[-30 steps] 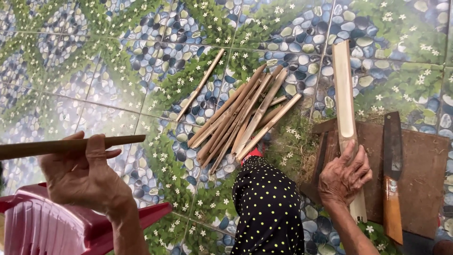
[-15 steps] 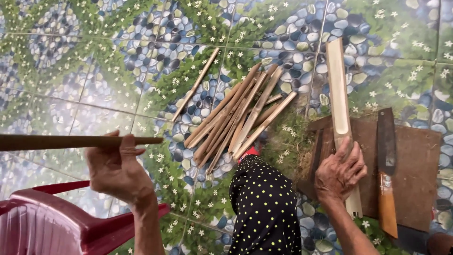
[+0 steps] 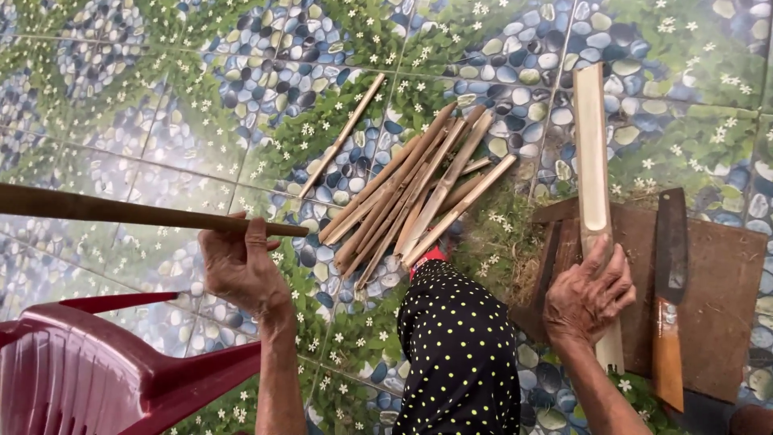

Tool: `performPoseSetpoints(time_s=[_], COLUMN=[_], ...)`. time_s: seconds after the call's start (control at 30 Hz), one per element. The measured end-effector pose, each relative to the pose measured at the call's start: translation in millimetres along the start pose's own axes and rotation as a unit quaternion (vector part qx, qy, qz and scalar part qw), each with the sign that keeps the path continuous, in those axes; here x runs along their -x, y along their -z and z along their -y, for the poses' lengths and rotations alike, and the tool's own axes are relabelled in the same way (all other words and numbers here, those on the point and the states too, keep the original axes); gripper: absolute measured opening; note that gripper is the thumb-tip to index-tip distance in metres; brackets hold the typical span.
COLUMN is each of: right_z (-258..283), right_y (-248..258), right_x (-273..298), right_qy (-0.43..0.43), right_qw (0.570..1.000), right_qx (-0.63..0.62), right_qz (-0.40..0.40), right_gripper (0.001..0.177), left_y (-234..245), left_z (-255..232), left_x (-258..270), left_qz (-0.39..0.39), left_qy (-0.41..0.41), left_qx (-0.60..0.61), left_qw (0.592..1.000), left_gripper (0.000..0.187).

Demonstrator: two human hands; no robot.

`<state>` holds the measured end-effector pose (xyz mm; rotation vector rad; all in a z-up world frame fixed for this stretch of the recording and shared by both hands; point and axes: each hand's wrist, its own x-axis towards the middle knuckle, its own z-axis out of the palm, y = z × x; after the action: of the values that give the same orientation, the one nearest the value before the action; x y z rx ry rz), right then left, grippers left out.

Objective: Splitting bamboo stalks into thin strips and shaving them smooth using a knife on a wooden block.

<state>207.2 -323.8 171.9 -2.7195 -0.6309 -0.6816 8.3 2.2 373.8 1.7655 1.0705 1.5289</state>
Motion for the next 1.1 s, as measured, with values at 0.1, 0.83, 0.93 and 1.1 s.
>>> performPoseSetpoints(time_s=[0.1,0.83,0.93,1.1], right_z=[5.2,5.0,6.2,2.1], right_y=[14.1,14.1,15.2,11.8], right_x=[-6.5,-6.3,-5.4,1.6], right_qy=[-0.011,-0.004,-0.004,-0.009], right_qw=[0.995,0.995,0.995,0.994], right_qx=[0.044,0.044,0.045,0.054], right_qz=[0.087,0.084,0.084,0.098], right_gripper=[0.071,0.072,0.073,0.074], left_y=[1.5,15.3,20.9,27.8], left_z=[-4.1,57.8,84.5,88.5], left_x=[3.2,38.9,56.0,70.9], left_qz=[0.033,0.094,0.133,0.165], left_qy=[0.029,0.091,0.128,0.189], left_qx=[-0.074,-0.153,-0.194,-0.212], left_qw=[0.996,0.98,0.964,0.944], left_gripper=[0.022,0.021,0.017,0.017])
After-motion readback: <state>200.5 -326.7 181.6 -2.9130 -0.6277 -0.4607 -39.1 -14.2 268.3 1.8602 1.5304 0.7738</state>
